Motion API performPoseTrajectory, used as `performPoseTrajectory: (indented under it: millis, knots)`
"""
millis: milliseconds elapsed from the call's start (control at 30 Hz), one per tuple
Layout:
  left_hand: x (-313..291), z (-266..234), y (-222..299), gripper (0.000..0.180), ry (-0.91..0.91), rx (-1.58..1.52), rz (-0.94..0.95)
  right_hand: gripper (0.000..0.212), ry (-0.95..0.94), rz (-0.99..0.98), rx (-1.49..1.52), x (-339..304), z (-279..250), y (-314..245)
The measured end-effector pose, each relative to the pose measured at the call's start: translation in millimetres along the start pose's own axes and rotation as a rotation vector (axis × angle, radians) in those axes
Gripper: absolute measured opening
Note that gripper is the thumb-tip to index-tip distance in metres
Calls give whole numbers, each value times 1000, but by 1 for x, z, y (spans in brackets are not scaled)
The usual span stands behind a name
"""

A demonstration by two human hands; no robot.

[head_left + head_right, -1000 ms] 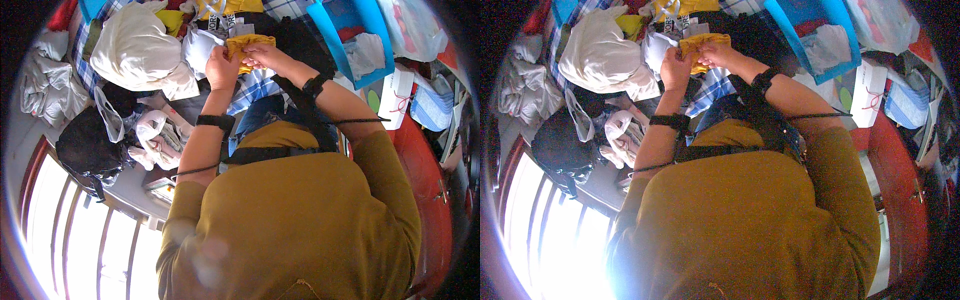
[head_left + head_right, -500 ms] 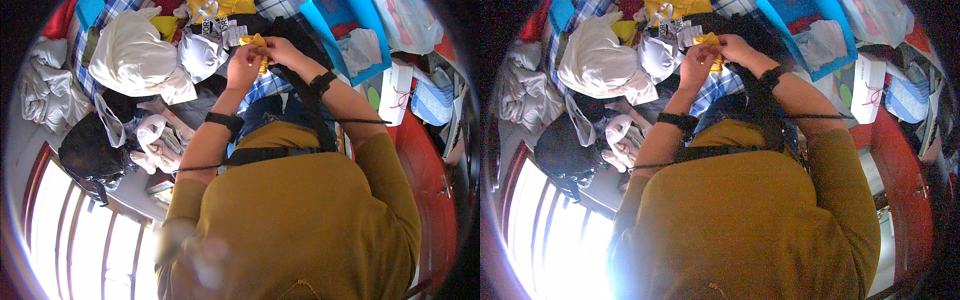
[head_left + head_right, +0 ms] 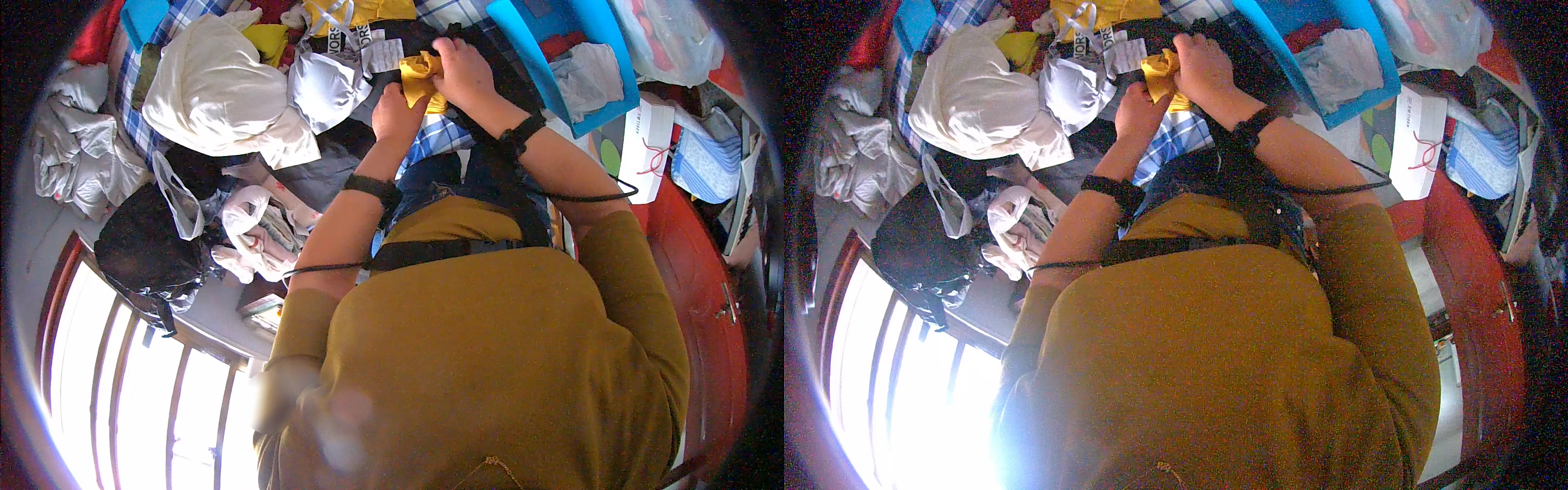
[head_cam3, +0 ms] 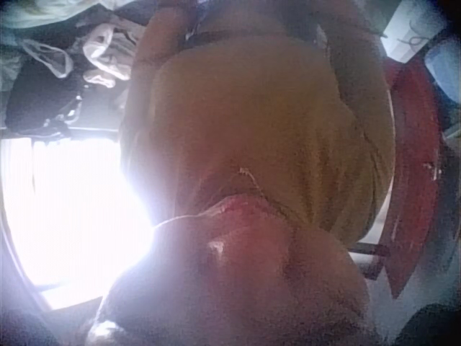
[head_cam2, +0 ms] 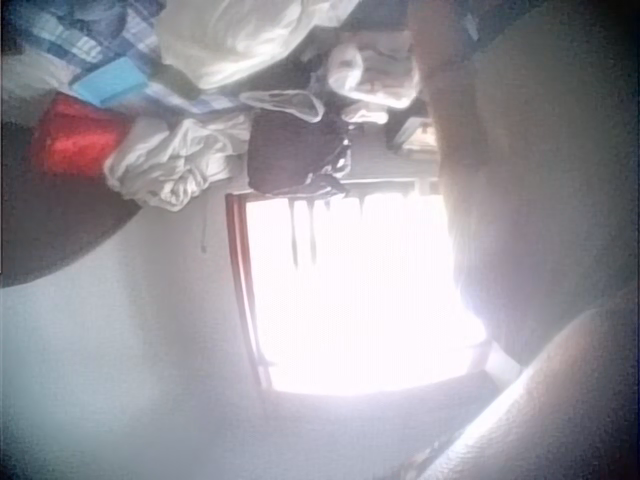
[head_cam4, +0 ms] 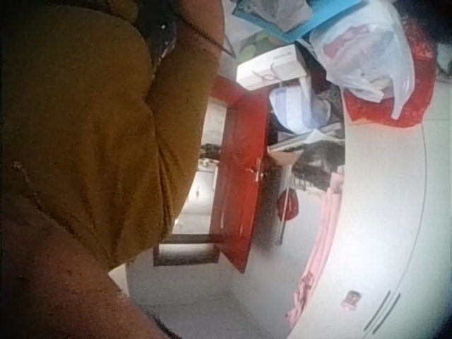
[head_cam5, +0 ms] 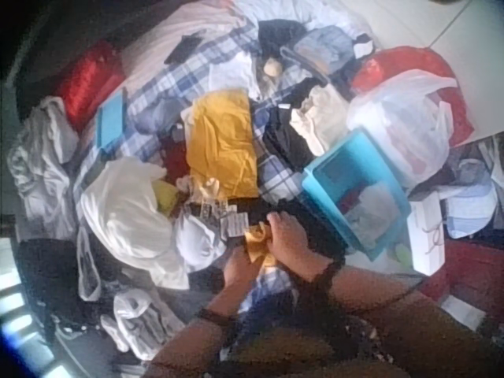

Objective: The person wipes the inside of a blue plastic bin with a white cloth, then folds various garments including a red cloth, a white cloth, a yellow cloth, and a grey cloth, placing them into the bin. The person also folds a yellow t-shirt and places it into the bin.

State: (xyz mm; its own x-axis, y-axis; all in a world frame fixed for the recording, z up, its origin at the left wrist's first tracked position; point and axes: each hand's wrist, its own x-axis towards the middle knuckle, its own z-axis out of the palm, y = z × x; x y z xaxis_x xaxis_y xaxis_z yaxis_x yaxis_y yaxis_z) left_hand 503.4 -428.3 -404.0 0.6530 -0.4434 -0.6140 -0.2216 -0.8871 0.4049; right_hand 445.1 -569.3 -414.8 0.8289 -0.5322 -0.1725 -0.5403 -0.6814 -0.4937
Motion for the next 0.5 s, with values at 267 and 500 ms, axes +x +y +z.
performPoseTrajectory:
  millis: [267, 500]
  knots:
    - [9, 12, 0, 45, 19, 99, 6, 17, -77, -302, 23, 10, 11, 1]
    - [-9, -27, -13, 30, -126, -407, 124, 34, -545, -17, 535, 3, -27, 17]
